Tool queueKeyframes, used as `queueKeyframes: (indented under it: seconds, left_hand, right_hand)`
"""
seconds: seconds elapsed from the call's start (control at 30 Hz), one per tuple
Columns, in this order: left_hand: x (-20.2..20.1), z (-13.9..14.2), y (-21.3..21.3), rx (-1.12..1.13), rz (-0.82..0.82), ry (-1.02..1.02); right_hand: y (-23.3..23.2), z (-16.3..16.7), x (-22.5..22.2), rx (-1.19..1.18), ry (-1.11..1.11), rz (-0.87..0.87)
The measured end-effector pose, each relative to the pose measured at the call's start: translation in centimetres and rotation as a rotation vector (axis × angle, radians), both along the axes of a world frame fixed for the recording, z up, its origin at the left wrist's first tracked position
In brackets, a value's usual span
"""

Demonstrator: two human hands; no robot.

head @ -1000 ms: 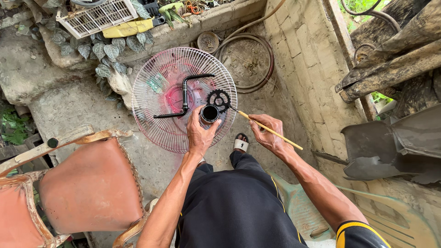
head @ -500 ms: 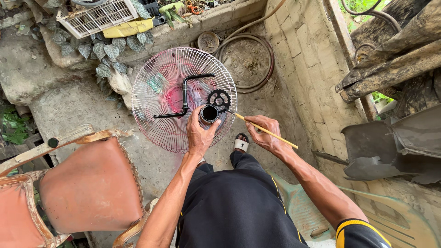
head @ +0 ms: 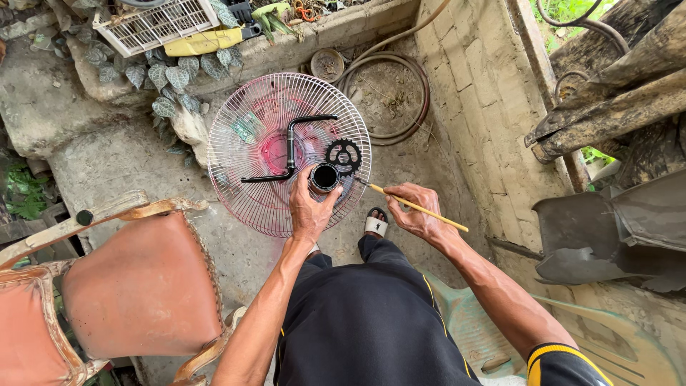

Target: The person paints a bicycle sprocket and handlebar black using a brush, dipping the brush into a paint can held in the other hand. The painted parts rest on a wire fan guard on the ground, and the person turns the sprocket to coat different sides before setting the brush and can on a ledge.

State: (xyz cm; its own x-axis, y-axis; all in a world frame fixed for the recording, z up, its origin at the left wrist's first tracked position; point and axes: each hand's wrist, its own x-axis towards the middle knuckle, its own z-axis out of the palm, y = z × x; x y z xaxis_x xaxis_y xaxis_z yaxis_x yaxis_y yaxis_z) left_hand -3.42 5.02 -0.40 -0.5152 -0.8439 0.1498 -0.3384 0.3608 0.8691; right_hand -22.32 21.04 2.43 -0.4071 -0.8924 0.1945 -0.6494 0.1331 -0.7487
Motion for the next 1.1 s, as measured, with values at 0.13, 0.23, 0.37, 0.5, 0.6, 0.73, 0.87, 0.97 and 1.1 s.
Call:
queueKeyframes:
  seconds: [0.13, 0.23, 0.37, 0.5, 0.6, 0.73, 0.87, 0.97, 1.1]
  left_hand:
    - [0.1, -0.1, 0.2, 0.029, 0.003, 0.013]
    - [0.1, 0.0, 0.1, 0.024, 0.010, 0.009]
    - [0.1, 0.0, 0.1, 0.017, 0.024, 0.011]
    - [0.1, -0.1, 0.1, 0.018, 0.041, 0.022]
    - [0.1, 0.0, 0.2, 0.042, 0.041, 0.020]
    - [0.1, 0.0, 0.1, 0.014, 0.035, 0.002]
    - [0.0, -0.1, 0.2, 0.023, 0.042, 0.000]
    - [-0.1, 0.0, 0.2, 0.026, 0.043, 0.003]
    - [-0.2, 0.0, 0.2, 0.032, 0.051, 0.007]
  right_hand:
    - [-0.5, -0.5, 0.0, 0.025, -0.016, -0.054]
    - [-0.8, -1.1, 0.1, 0.045, -0.020, -0.042]
    - [-0.2, -1.5, 0.1, 0.007, -0.029, 0.015]
    - [-1.0, -1.7, -1.1, -0.023, -0.103, -0.066]
    - [-1.4, -1.3, -1.6, -0.032, -0.022, -0.100]
    - [-1.8, -0.7, -1.9, 0.000, -0.028, -0.102]
    - [-2.4, -0.8, -2.1, -0.009, -0.011, -0.104]
    - [-2.8, -1.1, -2.4, -0.016, 0.001, -0.101]
    - [-3.1, -1.2, -2.7, -0.015, 0.010, -0.075]
